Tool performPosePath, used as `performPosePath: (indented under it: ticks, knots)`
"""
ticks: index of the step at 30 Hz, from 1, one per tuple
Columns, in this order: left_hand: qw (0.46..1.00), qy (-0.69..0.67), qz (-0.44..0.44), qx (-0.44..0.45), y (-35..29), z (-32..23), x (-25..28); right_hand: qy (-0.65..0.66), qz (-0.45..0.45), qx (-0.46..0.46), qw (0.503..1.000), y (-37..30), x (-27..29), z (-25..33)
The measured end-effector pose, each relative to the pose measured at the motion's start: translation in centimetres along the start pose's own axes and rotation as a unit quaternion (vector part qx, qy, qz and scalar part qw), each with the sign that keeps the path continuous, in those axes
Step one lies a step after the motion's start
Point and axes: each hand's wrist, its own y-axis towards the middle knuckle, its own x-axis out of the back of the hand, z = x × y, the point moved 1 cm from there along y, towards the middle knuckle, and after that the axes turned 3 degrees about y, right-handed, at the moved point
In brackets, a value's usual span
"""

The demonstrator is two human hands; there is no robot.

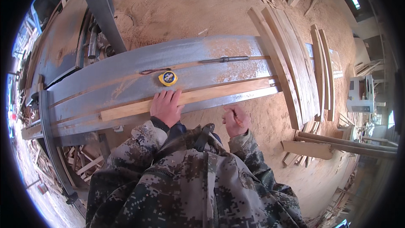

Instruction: The person picks up wooden planks from a pile, inspects them, and places them on a table saw. They repeat this process, moving planks from the floor to the table saw and arranging them in a neat stack.

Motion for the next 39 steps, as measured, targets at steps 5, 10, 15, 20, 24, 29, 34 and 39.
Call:
performPosePath:
  ticks: [5,10,15,20,24,29,34,39]
  knots:
    - [0.999,0.022,-0.019,-0.013,-0.3,0.2,-0.7,-0.007,0.005,0.052,0.999,-1.7,-0.9,-0.6]
    - [0.999,0.032,0.0,-0.007,0.2,-0.4,-1.4,-0.024,-0.06,0.105,0.992,-1.2,-0.6,-0.4]
    - [0.998,0.055,-0.025,-0.024,0.2,-0.7,-1.4,-0.024,-0.053,0.126,0.99,-1.0,-0.3,0.6]
    - [1.0,0.02,-0.019,-0.002,-0.2,0.2,-1.6,-0.056,-0.051,0.207,0.975,-0.9,0.4,1.1]
    - [0.996,0.032,-0.048,-0.063,-0.2,-0.2,0.0,-0.109,-0.023,0.278,0.954,-0.4,2.5,1.2]
    - [0.991,0.009,-0.026,-0.128,0.4,-4.2,2.5,-0.178,-0.08,0.353,0.915,-0.3,7.1,1.0]
    - [0.973,-0.005,-0.005,-0.229,3.7,-9.1,2.5,-0.219,-0.022,0.256,0.941,-2.8,14.0,-2.0]
    - [0.942,-0.033,0.033,-0.333,8.9,-14.2,0.0,-0.274,-0.094,0.178,0.941,-4.9,21.0,-8.0]
